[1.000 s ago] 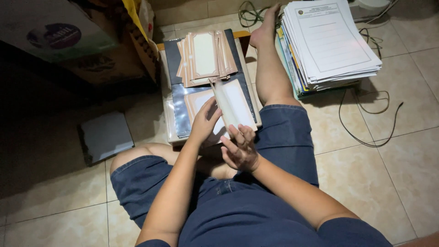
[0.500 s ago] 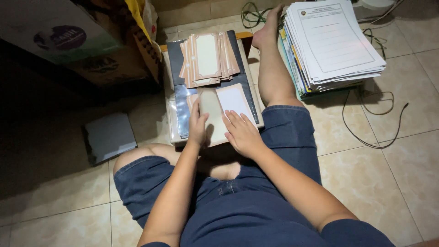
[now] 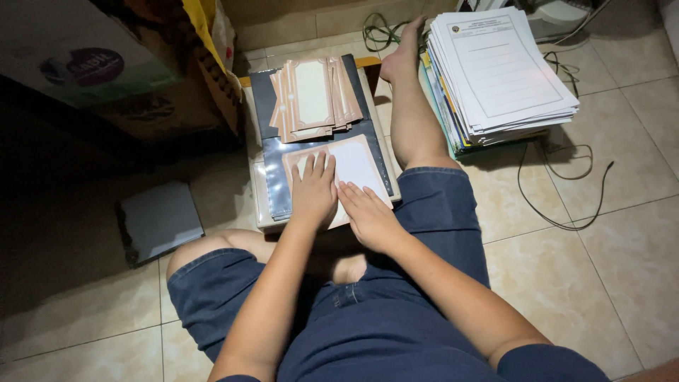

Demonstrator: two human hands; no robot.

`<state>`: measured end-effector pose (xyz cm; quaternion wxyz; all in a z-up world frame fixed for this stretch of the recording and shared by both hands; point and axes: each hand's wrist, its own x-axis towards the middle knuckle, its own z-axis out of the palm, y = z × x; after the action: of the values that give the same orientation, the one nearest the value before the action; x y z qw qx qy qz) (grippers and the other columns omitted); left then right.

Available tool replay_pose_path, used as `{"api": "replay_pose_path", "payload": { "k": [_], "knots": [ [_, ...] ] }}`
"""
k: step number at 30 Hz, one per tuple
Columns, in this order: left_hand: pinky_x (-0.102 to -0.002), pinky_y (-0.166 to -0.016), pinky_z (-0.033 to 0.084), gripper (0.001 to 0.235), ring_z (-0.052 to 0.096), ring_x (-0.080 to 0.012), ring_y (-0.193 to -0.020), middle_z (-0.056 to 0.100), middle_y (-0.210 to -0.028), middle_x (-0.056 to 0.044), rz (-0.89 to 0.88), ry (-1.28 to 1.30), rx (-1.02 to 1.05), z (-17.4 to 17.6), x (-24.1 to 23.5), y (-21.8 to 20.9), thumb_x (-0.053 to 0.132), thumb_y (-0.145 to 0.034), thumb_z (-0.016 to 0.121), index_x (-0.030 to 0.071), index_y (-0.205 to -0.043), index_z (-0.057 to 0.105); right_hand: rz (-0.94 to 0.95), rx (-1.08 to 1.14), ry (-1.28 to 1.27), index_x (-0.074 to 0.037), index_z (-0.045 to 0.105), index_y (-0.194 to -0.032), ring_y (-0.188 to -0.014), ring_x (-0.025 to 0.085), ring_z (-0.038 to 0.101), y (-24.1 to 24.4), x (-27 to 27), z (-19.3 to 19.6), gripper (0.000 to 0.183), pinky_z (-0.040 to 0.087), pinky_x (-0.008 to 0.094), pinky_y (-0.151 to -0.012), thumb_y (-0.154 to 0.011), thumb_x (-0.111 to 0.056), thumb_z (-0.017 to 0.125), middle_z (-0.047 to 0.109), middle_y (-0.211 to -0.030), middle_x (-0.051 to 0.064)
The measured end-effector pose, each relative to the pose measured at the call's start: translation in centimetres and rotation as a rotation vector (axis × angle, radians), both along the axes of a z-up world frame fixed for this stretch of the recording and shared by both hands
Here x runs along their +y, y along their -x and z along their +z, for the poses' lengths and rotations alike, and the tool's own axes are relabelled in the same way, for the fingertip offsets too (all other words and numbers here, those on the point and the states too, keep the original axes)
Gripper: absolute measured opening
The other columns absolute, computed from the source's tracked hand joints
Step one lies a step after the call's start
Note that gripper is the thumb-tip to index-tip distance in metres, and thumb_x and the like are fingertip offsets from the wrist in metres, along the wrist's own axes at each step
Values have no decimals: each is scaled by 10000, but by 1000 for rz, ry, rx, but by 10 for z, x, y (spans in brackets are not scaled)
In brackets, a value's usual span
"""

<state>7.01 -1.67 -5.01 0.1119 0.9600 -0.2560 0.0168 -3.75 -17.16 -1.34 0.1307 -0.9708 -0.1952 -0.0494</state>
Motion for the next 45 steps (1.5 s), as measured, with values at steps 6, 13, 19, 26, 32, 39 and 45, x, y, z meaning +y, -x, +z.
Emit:
{"api": "replay_pose_path", "payload": {
  "k": [6, 13, 19, 26, 32, 39, 45],
  "knots": [
    [-557, -1183, 242, 589, 317, -325, -1508, 386, -1629, -142, -19, 34, -2, 19, -2, 0, 222, -996, 333, 55, -1559, 385, -5, 106, 4, -61, 367, -1574, -1504, 292, 351, -11, 0, 2, 561, 256, 485, -1212, -1016, -113, 381, 373, -1633, 142],
    [-529, -1203, 211, 573, 320, -301, -1516, 390, -1628, -136, 57, 56, 40, 21, -2, -1, 246, -1027, 308, 45, -1558, 386, -54, 125, 37, -56, 336, -1589, -1524, 310, 313, -40, 1, -4, 574, 217, 507, -1222, -1029, -150, 415, 365, -1633, 167],
    [-567, -1207, 187, 569, 293, -325, -1524, 367, -1631, -174, 160, 79, 4, 22, -4, -4, 210, -1016, 336, 12, -1547, 386, 16, 201, 29, -89, 304, -1605, -1541, 284, 267, -17, 0, 19, 588, 185, 489, -1236, -1029, -158, 400, 308, -1666, 123],
    [-579, -1226, 143, 593, 248, -325, -1544, 328, -1650, -175, 160, 75, 63, 24, -5, -2, 245, -1019, 325, 17, -1566, 345, -63, 178, 19, -66, 315, -1603, -1548, 303, 258, -86, 3, 0, 559, 173, 507, -1242, -1055, -161, 373, 321, -1658, 153],
    [-588, -1223, 142, 598, 239, -327, -1546, 321, -1652, -172, 158, 74, 72, 24, -5, -1, 270, -1017, 313, 41, -1568, 350, -96, 153, 8, -31, 343, -1580, -1543, 300, 274, -70, 10, 2, 545, 170, 498, -1241, -1048, -146, 365, 333, -1648, 176],
    [-584, -1228, 132, 592, 232, -324, -1549, 305, -1657, -173, 167, 62, 69, 23, -8, -2, 262, -1022, 309, 55, -1575, 342, -72, 170, -13, -64, 325, -1593, -1532, 288, 288, -19, 7, 11, 550, 199, 488, -1229, -1052, -157, 364, 339, -1647, 143],
    [-595, -1218, 135, 571, 229, -341, -1553, 305, -1661, -165, 164, 36, 75, 23, -6, -2, 306, -1033, 297, 149, -1574, 391, -145, 161, 25, -36, 288, -1606, -1541, 318, 266, -83, 10, 1, 580, 177, 501, -1235, -1046, -163, 365, 309, -1659, 177]
  ]
}}
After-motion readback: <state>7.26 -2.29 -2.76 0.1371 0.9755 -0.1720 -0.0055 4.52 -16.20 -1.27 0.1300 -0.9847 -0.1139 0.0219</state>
